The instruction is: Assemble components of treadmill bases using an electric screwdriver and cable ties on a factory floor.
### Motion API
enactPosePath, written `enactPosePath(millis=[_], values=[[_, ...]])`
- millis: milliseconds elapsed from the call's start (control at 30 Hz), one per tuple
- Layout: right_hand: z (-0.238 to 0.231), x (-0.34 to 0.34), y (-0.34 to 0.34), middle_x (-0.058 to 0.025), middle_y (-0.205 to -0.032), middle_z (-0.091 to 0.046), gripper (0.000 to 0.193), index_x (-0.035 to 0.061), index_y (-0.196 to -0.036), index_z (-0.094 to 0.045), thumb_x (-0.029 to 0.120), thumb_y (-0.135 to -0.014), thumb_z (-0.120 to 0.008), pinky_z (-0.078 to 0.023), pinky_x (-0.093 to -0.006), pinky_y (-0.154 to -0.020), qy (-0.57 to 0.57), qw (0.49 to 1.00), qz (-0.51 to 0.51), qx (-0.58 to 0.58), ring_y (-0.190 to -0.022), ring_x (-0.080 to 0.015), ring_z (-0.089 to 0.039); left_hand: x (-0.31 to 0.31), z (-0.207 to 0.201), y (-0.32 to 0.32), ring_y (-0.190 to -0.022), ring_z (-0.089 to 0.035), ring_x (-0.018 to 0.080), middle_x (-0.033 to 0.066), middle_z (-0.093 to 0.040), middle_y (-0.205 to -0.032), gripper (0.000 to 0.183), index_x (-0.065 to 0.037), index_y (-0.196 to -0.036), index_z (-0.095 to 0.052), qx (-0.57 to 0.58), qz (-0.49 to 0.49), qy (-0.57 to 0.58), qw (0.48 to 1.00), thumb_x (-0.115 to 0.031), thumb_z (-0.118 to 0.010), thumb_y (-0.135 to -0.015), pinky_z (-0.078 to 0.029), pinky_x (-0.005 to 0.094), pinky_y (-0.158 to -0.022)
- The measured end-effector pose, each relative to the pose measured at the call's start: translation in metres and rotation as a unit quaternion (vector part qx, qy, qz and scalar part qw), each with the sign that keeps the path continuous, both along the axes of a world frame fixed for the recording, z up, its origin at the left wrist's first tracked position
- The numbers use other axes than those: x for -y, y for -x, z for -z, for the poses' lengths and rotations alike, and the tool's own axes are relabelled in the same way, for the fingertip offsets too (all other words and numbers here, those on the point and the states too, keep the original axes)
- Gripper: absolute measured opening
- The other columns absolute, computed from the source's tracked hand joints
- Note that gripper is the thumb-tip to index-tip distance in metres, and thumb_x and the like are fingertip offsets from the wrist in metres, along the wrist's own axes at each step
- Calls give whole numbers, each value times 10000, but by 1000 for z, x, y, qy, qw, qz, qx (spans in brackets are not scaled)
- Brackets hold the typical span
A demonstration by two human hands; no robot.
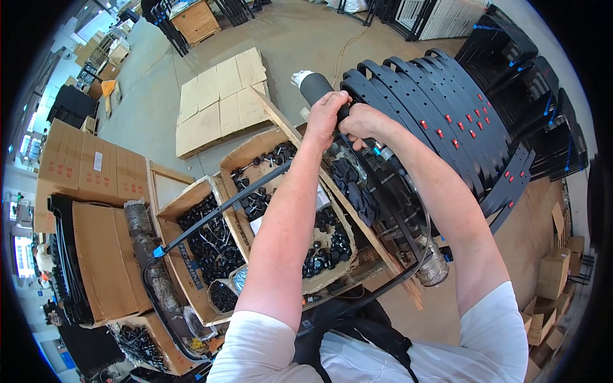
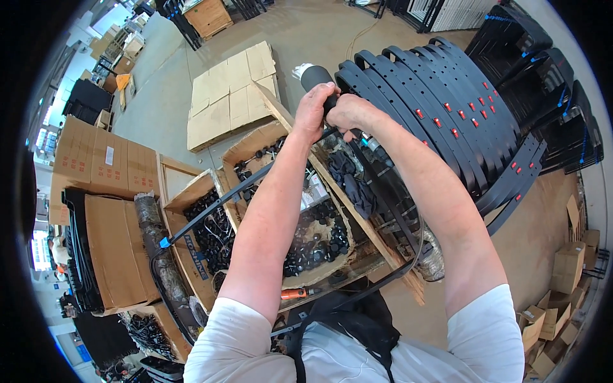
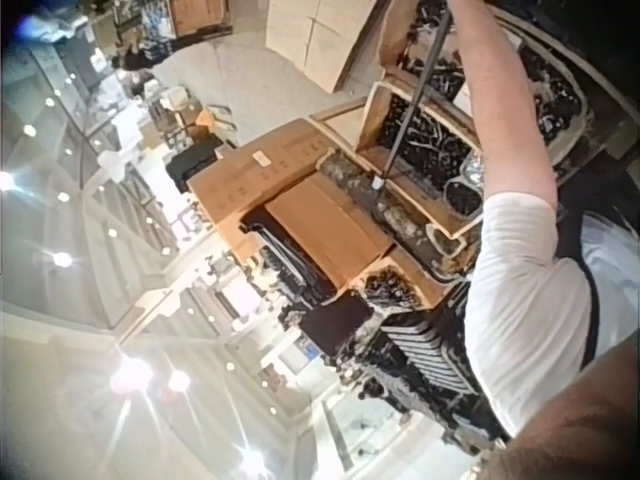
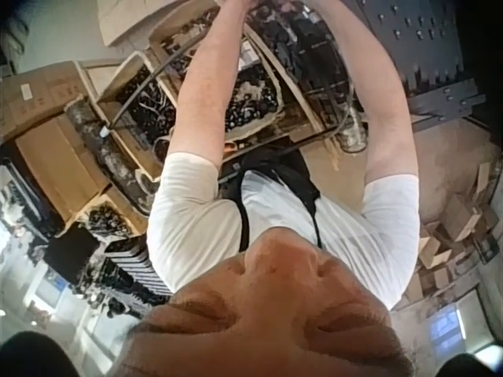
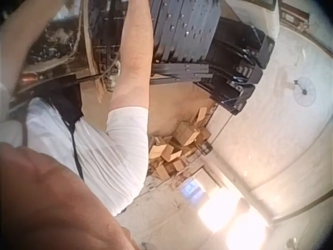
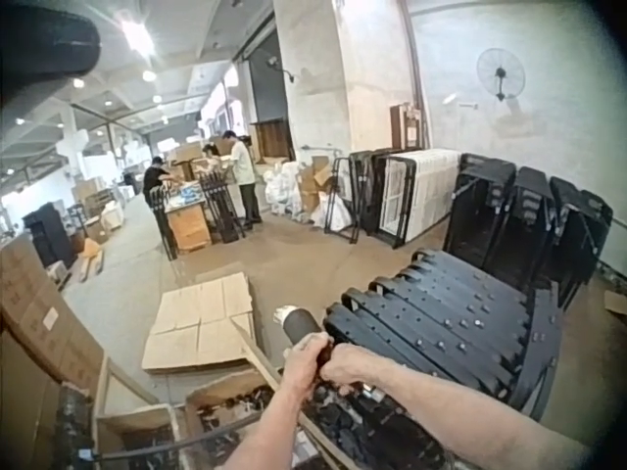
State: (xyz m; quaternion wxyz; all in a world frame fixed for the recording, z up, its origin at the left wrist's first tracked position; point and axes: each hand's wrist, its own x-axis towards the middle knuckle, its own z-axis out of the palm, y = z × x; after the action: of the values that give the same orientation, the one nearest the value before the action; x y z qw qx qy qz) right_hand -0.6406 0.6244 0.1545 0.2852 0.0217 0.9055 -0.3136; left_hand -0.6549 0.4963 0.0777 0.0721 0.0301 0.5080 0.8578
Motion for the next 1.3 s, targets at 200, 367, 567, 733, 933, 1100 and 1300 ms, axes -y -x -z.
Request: enactPosePath(millis=[200,367,567,733,933,1100,1300], values=[[6,-4,8,-131,-708,-712,190,-29,-725,-691,156,-749,-655,-535,-372,-628,52,998,-16,-27,-649,-230,-706,-2,-4,1,-931,-634,172,52,-672,-989,275,-54,-1038,-713,10,14,-6,1000,-323,-696,-983,-523,338,-850],[6,-7,8,-130,-728,-704,137,-18,-693,-658,114,-729,-658,-543,-374,-605,51,998,4,-21,-645,-243,-708,-8,-12,-2,-845,-610,139,25,-684,-920,249,-48,-976,-724,5,5,-22,1000,-296,-704,-959,-508,318,-785],[19,-16,14,-103,-629,-652,51,1,-657,-660,37,-692,-654,-447,-347,-469,59,998,2,-34,-515,-192,-609,-18,-19,7,-821,-619,147,25,-674,-880,217,-55,-913,-721,-19,7,39,999,-269,-700,-933,-515,337,-761],[-22,2,-8,-83,-663,-670,100,-3,-742,-703,69,-685,-664,-479,-344,-507,38,988,-1,-152,-521,-171,-606,9,-68,-20,-771,-582,145,52,-692,-819,279,-4,-884,-733,-99,-71,162,979,-278,-688,-913,-491,332,-728],[-55,129,-88,-118,-742,-733,365,-37,-920,-722,319,-843,-729,-564,-345,-576,-8,992,-117,-54,-586,-204,-712,129,-54,-97,-783,-568,125,26,-659,-846,255,-28,-922,-721,-49,-77,111,990,-274,-672,-966,-480,319,-703],[-34,233,-133,-123,-769,-754,358,26,-926,-751,355,-837,-644,-577,-391,-647,-23,976,-200,-85,-669,-251,-748,241,-35,-156,-813,-601,111,14,-687,-879,216,-48,-967,-736,-21,-105,86,990,-248,-661,-998,-498,295,-768],[-17,313,-156,-127,-819,-767,342,12,-949,-754,313,-818,-661,-574,-397,-709,-43,974,-199,-97,-756,-263,-735,319,-32,-191,-847,-601,114,11,-687,-906,224,-43,-975,-736,-13,-137,102,985,-249,-651,-995,-494,289,-770]])
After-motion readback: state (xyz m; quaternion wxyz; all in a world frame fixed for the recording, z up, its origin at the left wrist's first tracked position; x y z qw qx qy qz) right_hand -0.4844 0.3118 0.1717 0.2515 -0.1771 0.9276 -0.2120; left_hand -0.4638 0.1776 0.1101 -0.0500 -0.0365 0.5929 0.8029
